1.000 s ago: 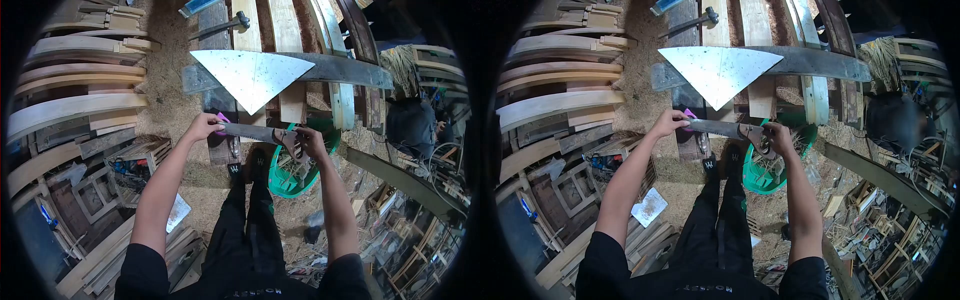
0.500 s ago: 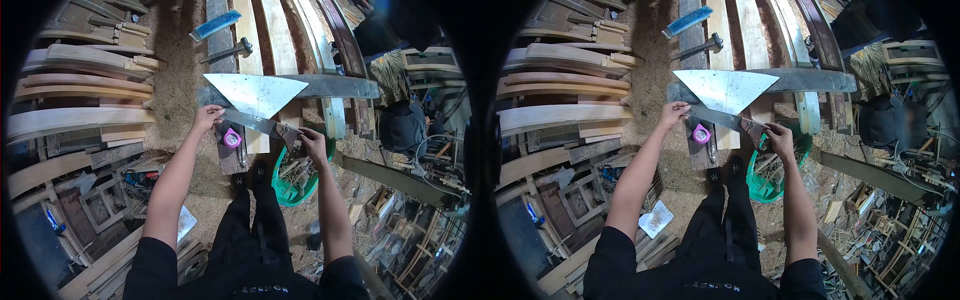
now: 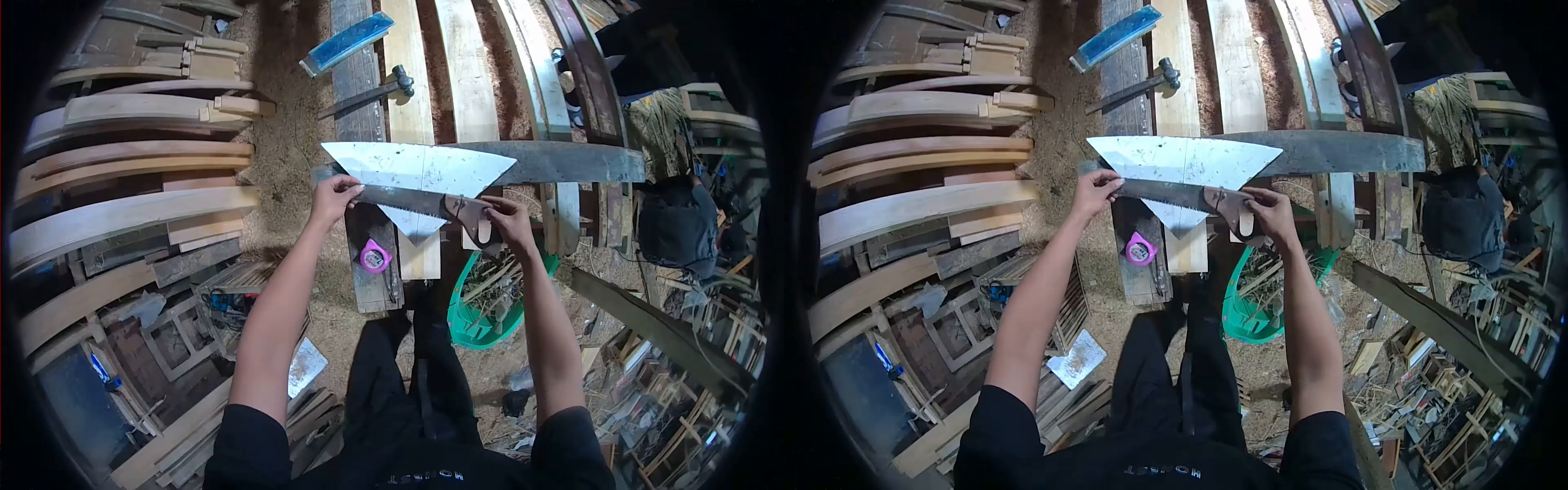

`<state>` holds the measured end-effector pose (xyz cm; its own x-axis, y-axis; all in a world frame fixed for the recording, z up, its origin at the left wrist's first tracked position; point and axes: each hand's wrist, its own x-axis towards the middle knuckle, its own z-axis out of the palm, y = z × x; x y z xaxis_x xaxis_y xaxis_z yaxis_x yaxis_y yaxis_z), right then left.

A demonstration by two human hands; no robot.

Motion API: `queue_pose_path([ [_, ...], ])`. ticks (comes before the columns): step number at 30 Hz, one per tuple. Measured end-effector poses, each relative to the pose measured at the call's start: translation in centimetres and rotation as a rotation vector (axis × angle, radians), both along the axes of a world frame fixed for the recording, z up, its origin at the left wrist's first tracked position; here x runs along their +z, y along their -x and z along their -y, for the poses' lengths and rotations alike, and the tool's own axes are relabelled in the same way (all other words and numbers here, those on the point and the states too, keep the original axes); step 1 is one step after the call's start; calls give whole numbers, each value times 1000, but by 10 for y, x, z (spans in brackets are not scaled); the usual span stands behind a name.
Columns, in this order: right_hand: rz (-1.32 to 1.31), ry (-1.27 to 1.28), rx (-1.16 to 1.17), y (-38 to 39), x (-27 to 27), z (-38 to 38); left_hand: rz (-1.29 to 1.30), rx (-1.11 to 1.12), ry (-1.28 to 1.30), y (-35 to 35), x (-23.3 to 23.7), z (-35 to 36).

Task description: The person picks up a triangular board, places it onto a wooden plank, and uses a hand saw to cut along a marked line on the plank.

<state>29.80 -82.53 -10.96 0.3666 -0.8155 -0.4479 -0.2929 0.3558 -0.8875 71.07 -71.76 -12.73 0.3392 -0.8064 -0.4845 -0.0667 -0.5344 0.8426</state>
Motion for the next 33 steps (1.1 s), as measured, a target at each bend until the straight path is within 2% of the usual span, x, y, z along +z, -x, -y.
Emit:
queue_pose_path([
  [2,85,-63,-55,-2,-18,11,5,19,10,1,-7,8],
  [7,34,-111,-75,1,-41,22,22,0,29,2,-19,33],
  [9,58,-49,-122,2,-49,22,10,-32,24,0,-25,40],
  [13,58,-115,-207,7,-52,20,-22,-68,14,2,-26,56],
  [25,37,-46,-306,0,-55,21,6,-119,110,-3,-32,73],
  [27,-13,-54,-330,-1,-54,19,184,-104,11,-1,-32,73],
  [31,-97,-4,-353,-3,-50,20,331,-90,-35,0,-29,77],
  [33,-103,3,-335,-1,-55,22,720,-200,262,-5,-30,77],
])
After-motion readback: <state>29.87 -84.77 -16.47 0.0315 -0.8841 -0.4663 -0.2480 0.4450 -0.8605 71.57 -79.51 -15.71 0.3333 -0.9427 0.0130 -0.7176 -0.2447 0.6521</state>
